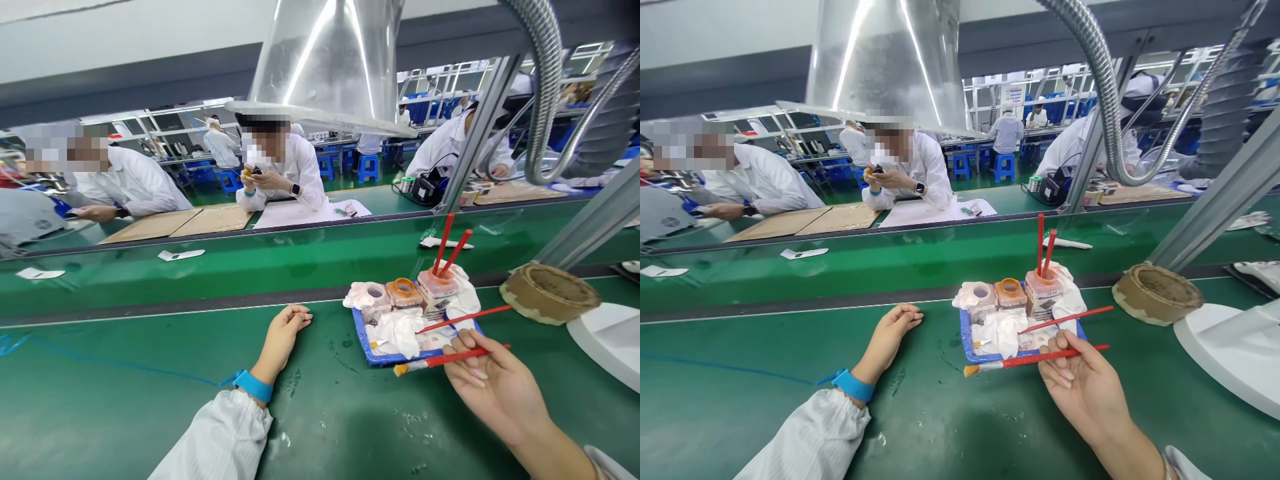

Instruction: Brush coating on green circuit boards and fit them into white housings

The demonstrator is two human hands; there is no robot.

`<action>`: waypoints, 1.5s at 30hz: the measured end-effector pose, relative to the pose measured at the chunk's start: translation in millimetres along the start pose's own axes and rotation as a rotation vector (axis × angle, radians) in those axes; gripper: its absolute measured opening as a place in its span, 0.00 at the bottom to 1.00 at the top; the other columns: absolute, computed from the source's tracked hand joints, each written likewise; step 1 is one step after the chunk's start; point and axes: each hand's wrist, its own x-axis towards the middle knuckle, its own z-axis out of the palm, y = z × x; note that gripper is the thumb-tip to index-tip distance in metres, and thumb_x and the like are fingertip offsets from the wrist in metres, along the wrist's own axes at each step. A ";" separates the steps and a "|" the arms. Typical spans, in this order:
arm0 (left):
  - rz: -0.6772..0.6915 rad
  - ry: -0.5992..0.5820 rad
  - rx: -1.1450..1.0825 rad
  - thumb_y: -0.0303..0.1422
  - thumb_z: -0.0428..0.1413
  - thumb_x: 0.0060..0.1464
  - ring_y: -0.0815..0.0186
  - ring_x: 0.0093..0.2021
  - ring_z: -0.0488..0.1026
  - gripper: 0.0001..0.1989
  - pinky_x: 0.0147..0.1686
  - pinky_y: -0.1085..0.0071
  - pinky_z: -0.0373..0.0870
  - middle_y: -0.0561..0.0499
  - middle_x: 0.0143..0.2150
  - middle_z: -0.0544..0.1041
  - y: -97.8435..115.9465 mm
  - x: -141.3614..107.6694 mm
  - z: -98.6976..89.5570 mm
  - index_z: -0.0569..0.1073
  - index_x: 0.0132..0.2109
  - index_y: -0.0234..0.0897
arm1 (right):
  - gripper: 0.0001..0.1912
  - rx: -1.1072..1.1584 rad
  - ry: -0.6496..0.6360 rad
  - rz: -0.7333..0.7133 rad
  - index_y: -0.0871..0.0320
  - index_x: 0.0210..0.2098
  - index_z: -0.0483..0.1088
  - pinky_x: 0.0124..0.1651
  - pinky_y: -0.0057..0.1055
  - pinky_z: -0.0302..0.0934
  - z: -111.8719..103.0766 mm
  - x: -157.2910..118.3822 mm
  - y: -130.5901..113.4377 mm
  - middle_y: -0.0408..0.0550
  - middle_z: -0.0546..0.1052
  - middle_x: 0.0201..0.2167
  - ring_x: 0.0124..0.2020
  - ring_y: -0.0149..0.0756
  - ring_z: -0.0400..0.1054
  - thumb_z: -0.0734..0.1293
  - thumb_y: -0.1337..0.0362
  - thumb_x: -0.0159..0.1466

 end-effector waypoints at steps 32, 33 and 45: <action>0.034 -0.002 0.014 0.35 0.54 0.47 0.62 0.37 0.74 0.11 0.42 0.66 0.68 0.53 0.22 0.71 0.1 -3.1 0.4 0.67 0.21 0.37 | 0.11 -0.014 0.046 0.005 0.58 0.24 0.59 0.12 0.20 0.56 -4.3 0.4 1.2 0.39 0.56 0.19 0.15 0.23 0.50 0.68 0.70 0.52; 0.032 -0.004 0.013 0.34 0.54 0.48 0.62 0.37 0.74 0.11 0.42 0.65 0.68 0.54 0.22 0.71 -0.5 -2.7 0.0 0.66 0.21 0.37 | 0.11 -0.013 0.042 0.008 0.58 0.24 0.59 0.12 0.20 0.56 -3.8 0.1 1.1 0.39 0.56 0.19 0.15 0.23 0.50 0.68 0.70 0.52; 0.020 -0.021 0.012 0.40 0.55 0.49 0.61 0.37 0.73 0.14 0.42 0.66 0.68 0.51 0.23 0.71 -1.0 -1.8 -0.1 0.69 0.21 0.37 | 0.11 -0.013 -0.014 0.011 0.59 0.23 0.59 0.13 0.20 0.57 -1.5 -0.1 1.1 0.39 0.57 0.18 0.15 0.23 0.51 0.68 0.70 0.54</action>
